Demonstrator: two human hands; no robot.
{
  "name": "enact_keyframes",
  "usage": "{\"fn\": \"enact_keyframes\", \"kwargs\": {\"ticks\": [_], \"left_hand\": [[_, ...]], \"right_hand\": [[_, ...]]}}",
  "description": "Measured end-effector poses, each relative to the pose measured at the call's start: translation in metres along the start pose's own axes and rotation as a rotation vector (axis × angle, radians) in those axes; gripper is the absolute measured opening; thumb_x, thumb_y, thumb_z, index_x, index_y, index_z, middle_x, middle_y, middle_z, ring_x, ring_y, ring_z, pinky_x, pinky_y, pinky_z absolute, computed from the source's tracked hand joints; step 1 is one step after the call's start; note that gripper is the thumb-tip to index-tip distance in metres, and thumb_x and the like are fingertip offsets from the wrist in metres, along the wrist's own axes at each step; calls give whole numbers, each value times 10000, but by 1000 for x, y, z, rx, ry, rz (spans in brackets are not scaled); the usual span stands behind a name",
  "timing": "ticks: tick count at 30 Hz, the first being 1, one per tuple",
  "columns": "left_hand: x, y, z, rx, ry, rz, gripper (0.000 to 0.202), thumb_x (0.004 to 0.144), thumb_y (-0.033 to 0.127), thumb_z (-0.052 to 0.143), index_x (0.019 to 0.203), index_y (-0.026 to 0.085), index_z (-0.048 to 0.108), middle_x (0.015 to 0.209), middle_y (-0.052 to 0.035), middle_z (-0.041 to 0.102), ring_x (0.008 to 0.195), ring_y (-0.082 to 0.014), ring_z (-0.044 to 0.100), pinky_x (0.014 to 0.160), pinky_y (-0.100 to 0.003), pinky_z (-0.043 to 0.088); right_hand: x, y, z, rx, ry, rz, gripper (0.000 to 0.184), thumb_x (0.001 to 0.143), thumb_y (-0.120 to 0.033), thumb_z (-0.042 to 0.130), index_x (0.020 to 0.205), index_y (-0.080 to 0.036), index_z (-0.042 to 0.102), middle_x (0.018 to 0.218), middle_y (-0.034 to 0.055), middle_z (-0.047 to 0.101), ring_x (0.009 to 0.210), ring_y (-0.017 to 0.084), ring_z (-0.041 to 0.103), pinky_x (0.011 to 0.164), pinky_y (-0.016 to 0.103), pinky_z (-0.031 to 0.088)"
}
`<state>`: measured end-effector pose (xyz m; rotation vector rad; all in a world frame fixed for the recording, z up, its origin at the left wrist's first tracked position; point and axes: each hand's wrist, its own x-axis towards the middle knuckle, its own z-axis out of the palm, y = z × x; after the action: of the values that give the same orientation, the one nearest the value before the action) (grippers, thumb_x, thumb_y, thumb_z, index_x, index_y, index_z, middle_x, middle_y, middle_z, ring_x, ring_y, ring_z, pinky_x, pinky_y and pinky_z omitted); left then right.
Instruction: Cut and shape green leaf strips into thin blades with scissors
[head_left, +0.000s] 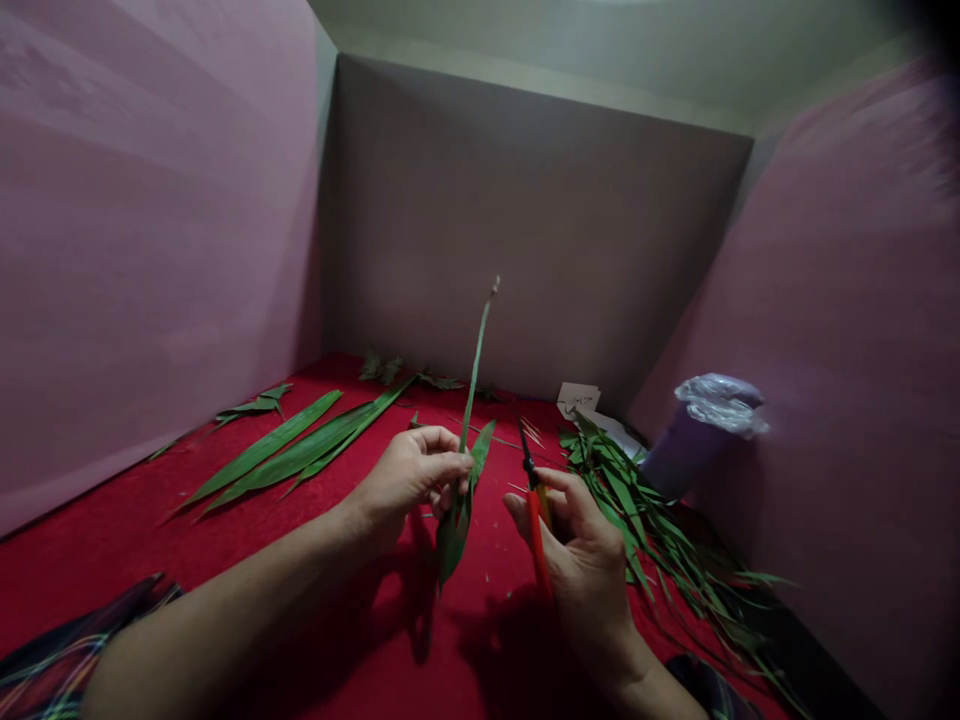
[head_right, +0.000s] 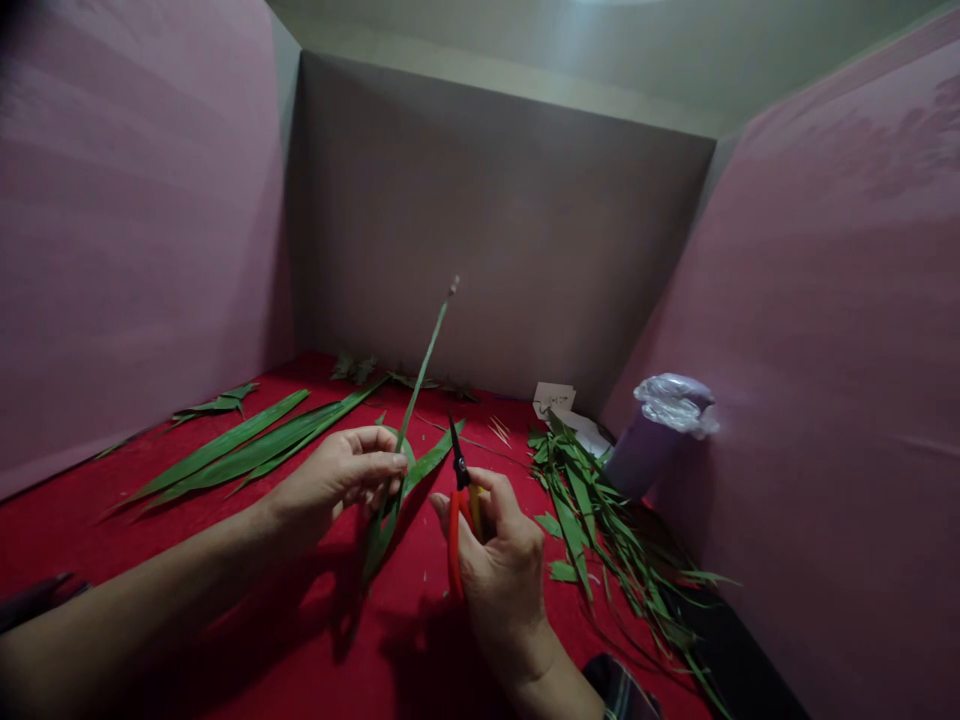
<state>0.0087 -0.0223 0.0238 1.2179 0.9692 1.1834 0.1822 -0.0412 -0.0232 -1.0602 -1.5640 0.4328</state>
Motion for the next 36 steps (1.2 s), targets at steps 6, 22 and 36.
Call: {"fn": "enact_keyframes", "kwargs": {"ticks": [6,22,36], "left_hand": [[0,-1,1,42,-54,-13,192,668,305,661,650,144,559,561,-3,609,429,-60,458,427,-185,342],[2,1,-2,-69,2,34,144,649,249,677,683,110,667,591,-26,614,495,-94,515,496,-227,409],[6,1,-6,-51,203,101,132,591,188,700,662,116,615,571,-13,623,481,-97,542,489,-232,444]], "right_hand": [[-1,2,2,23,0,15,261,779,-358,617,952,-185,525,563,-64,435,476,87,352,443,186,296],[-3,-2,1,6,-68,-39,247,781,-327,618,963,-187,526,560,-79,379,471,85,312,438,194,268],[-4,-7,3,-171,-297,-103,216,786,-360,620,895,-179,576,507,-102,299,437,79,278,440,209,225]]}}
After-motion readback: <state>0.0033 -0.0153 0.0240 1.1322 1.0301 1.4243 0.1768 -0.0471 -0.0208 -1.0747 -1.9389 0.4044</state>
